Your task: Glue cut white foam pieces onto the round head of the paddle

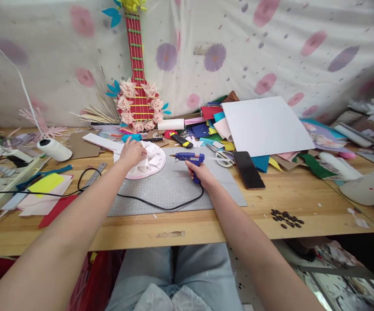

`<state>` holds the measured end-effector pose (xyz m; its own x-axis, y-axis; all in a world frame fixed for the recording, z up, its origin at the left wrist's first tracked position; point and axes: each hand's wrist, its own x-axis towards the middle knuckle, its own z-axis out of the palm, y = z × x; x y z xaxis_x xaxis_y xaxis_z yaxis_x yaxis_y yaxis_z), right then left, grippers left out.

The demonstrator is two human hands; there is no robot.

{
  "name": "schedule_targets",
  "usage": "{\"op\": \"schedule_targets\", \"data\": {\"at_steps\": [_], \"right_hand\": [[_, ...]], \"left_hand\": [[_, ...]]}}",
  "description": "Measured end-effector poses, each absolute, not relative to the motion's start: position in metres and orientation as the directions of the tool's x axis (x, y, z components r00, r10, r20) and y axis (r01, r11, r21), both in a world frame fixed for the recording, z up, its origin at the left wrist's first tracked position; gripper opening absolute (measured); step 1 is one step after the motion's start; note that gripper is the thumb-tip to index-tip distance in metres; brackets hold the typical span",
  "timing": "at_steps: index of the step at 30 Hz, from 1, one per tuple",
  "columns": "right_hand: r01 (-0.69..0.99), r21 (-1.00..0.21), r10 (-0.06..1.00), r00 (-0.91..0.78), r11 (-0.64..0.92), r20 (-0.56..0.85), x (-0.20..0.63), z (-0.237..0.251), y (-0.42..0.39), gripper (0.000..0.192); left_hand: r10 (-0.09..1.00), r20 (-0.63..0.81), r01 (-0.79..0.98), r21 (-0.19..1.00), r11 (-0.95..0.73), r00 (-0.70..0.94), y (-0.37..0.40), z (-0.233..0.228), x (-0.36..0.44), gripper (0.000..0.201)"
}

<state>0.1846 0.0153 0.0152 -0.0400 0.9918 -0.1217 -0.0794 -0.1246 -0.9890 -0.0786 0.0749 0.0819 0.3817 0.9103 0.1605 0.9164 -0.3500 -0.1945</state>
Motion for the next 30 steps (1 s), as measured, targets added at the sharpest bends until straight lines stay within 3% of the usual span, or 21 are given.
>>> {"op": "schedule_targets", "data": {"at_steps": [15,30], "right_hand": [[-0.069,-0.989,0.991,-0.033,-0.133,-0.131,0.183,0.020,0.012,0.043],[-0.095,-0.987,0.990,-0.053,-0.132,-0.128,0.184,0.020,0.012,0.041]], "left_hand": [[0.866,0.169,0.876,-0.201,-0.438,0.471,0.070,0.084,-0.075,0.029],[0.849,-0.028,0.778,-0.386,-0.495,0.527,0.075,0.078,-0.064,0.034]]}}
